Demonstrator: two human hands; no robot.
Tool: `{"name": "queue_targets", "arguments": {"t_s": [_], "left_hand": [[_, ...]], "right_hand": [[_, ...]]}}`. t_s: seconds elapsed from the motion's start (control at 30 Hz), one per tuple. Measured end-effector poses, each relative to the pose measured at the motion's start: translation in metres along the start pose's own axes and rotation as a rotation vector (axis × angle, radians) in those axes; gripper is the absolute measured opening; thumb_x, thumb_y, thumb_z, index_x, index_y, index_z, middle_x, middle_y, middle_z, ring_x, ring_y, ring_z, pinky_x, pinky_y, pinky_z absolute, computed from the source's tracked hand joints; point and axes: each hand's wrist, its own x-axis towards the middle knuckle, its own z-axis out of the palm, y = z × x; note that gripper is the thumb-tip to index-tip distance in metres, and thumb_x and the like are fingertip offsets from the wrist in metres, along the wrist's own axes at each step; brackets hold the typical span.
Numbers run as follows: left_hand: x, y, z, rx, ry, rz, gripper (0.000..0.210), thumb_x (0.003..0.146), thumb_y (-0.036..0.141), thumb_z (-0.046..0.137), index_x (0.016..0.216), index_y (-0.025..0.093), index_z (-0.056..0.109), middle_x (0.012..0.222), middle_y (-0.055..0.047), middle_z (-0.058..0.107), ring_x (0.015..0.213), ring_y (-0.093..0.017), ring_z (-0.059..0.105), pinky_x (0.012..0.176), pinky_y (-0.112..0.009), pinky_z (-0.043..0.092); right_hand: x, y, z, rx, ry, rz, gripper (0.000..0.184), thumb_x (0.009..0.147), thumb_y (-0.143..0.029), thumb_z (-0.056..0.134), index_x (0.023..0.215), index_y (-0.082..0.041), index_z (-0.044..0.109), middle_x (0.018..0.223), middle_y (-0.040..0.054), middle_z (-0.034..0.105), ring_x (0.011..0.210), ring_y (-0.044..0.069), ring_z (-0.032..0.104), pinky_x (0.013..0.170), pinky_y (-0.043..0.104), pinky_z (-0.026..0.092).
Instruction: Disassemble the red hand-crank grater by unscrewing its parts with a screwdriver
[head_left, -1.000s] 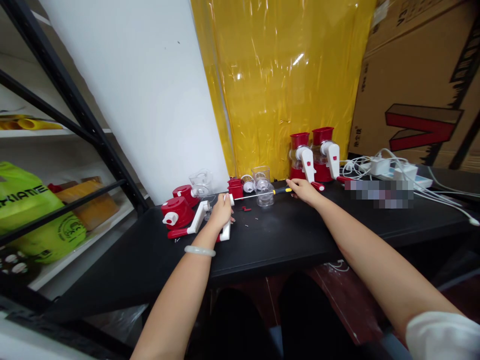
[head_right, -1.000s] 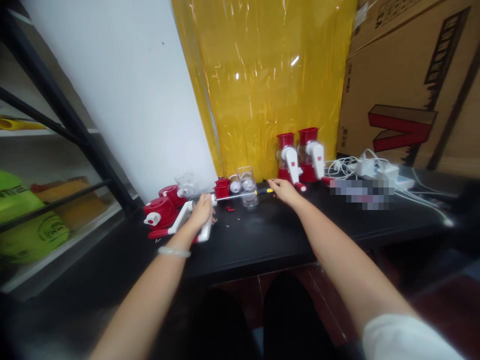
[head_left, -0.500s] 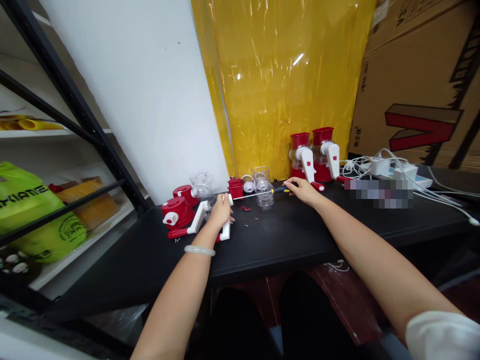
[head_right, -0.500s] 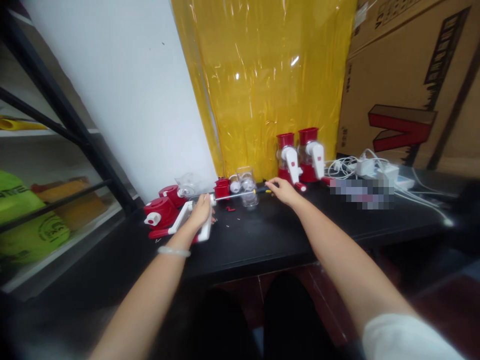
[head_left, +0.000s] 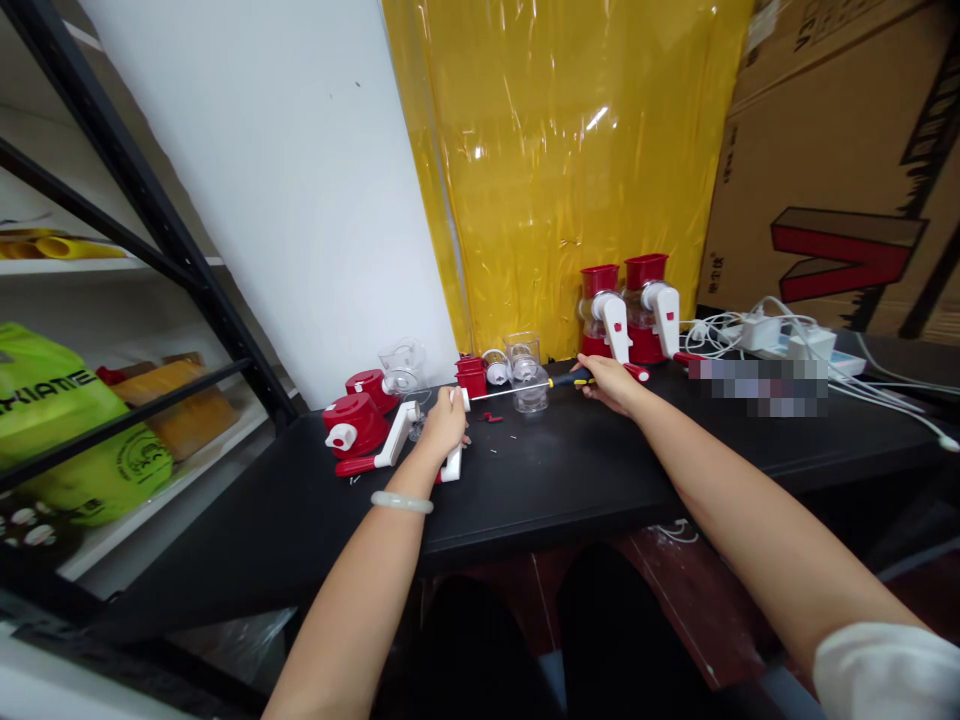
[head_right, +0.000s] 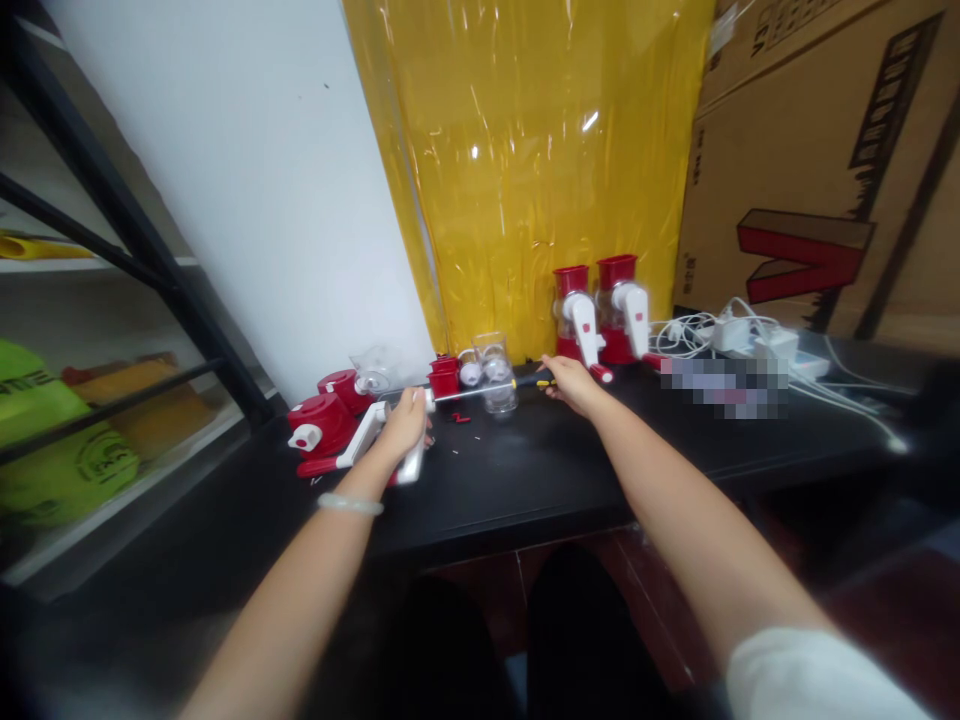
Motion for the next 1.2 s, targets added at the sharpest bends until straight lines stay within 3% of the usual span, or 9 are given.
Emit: {"name": "queue_targets", "arguments": {"t_s": [0.1, 0.23, 0.47, 1.0, 1.2], "left_hand": [[-0.0022, 0.0025, -0.0002, 0.010, -0.010, 0.005, 0.040, 0.101, 0.050, 0.025, 0.118, 0.020, 0.045, 0.069, -0.001, 0.058, 0.043, -0.017, 0.060, 0.048, -0.028, 0.049], [-0.0029, 0.0037, -0.0007, 0.003, -0.010, -0.012, 0.041, 0.101, 0.051, 0.025, 0.118, 0.021, 0.046, 0.070, -0.001, 0.059, 0.043, -0.016, 0.059, 0.048, -0.028, 0.049], [-0.0004, 0.0004, -0.0001, 0.007, -0.018, -0.021, 0.043, 0.101, 0.052, 0.025, 0.121, 0.021, 0.046, 0.069, -0.001, 0.060, 0.043, -0.016, 0.060, 0.048, -0.028, 0.049], [0.0031, -0.0049, 0.0000, -0.051, -0.004, 0.000, 0.037, 0.101, 0.051, 0.024, 0.112, 0.022, 0.044, 0.068, 0.001, 0.056, 0.041, -0.016, 0.059, 0.044, -0.027, 0.048], [0.0039, -0.0055, 0.0002, -0.038, -0.006, -0.009, 0.039, 0.101, 0.051, 0.023, 0.114, 0.022, 0.044, 0.069, 0.001, 0.057, 0.043, -0.016, 0.059, 0.046, -0.028, 0.050]], "right_hand": [[-0.0002, 0.0029, -0.0036, -0.142, 0.009, 0.089, 0.044, 0.099, -0.052, 0.040, 0.075, -0.018, 0.055, 0.045, 0.0022, 0.053, 0.033, 0.009, 0.040, 0.034, 0.020, 0.031], [-0.0019, 0.0043, -0.0059, -0.279, -0.006, 0.064, 0.045, 0.098, -0.051, 0.046, 0.066, -0.019, 0.049, 0.037, -0.0018, 0.045, 0.027, 0.007, 0.031, 0.031, 0.020, 0.023], [-0.0018, 0.0037, -0.0043, -0.212, -0.032, 0.004, 0.039, 0.097, -0.045, 0.053, 0.068, -0.019, 0.047, 0.039, -0.0058, 0.043, 0.029, 0.005, 0.032, 0.034, 0.017, 0.025], [-0.0001, 0.0018, -0.0015, -0.050, -0.040, -0.050, 0.034, 0.094, -0.039, 0.061, 0.070, -0.018, 0.050, 0.051, -0.0038, 0.048, 0.041, 0.005, 0.043, 0.038, 0.015, 0.033], [0.0026, 0.0032, -0.0014, -0.036, -0.021, -0.129, 0.037, 0.086, -0.048, 0.069, 0.071, -0.018, 0.052, 0.054, -0.0036, 0.051, 0.043, 0.006, 0.046, 0.039, 0.015, 0.036]]}}
